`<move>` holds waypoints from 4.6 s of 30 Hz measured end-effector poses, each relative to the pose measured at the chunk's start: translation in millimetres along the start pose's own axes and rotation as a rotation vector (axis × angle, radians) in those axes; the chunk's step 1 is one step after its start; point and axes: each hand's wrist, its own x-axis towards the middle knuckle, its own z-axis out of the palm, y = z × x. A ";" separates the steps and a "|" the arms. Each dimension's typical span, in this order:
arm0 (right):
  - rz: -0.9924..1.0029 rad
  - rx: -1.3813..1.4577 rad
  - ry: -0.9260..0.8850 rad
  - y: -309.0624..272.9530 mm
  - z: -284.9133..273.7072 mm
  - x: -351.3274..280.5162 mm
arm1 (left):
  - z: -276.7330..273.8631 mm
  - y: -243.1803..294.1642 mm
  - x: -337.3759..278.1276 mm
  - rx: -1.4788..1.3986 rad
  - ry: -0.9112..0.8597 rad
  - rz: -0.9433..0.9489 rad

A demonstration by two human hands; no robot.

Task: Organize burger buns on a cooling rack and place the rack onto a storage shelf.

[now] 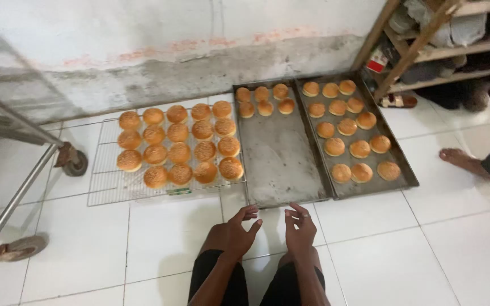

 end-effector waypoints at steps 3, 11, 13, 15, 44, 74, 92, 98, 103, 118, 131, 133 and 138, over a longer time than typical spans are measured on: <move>-0.057 0.058 0.012 20.8 -16.3 22.9 | 28.0 12.1 18.1 -0.009 -0.024 0.017; -0.014 -0.012 0.043 27.8 -19.1 95.4 | 89.4 -50.6 102.6 0.029 -0.043 0.056; 0.015 0.008 0.039 41.8 -9.2 114.8 | 98.3 -61.9 127.8 0.024 -0.006 0.055; 0.027 -0.020 0.015 51.6 1.0 132.8 | 105.9 -73.7 151.9 0.054 -0.005 0.054; -0.122 -0.289 -0.163 303.4 189.2 557.2 | 276.4 -324.4 523.5 0.158 0.151 -0.156; -0.150 -0.101 -0.141 295.3 223.5 586.2 | 285.5 -298.1 548.2 0.225 0.209 -0.093; 0.040 0.094 -0.134 93.4 82.2 290.0 | 176.0 -84.3 276.4 -0.054 0.206 -0.118; 0.095 0.107 -0.146 5.2 62.1 196.1 | 116.5 -23.4 191.7 -0.107 0.199 -0.097; 0.027 0.144 -0.212 -61.1 53.9 117.9 | 59.0 22.5 126.0 -0.190 0.205 -0.049; -0.137 0.186 -0.405 -146.3 82.8 -72.6 | -88.0 72.2 -36.8 0.051 0.487 0.204; -0.304 0.113 -0.634 -170.4 152.1 -146.6 | -193.5 89.4 -98.2 0.052 0.562 -0.208; -0.304 0.137 -0.652 -172.2 169.9 -153.4 | -205.9 65.4 -98.6 0.018 0.572 -0.308; -0.187 -0.021 -0.708 -160.4 240.7 -161.4 | -256.9 36.0 -85.7 -0.063 0.648 -0.083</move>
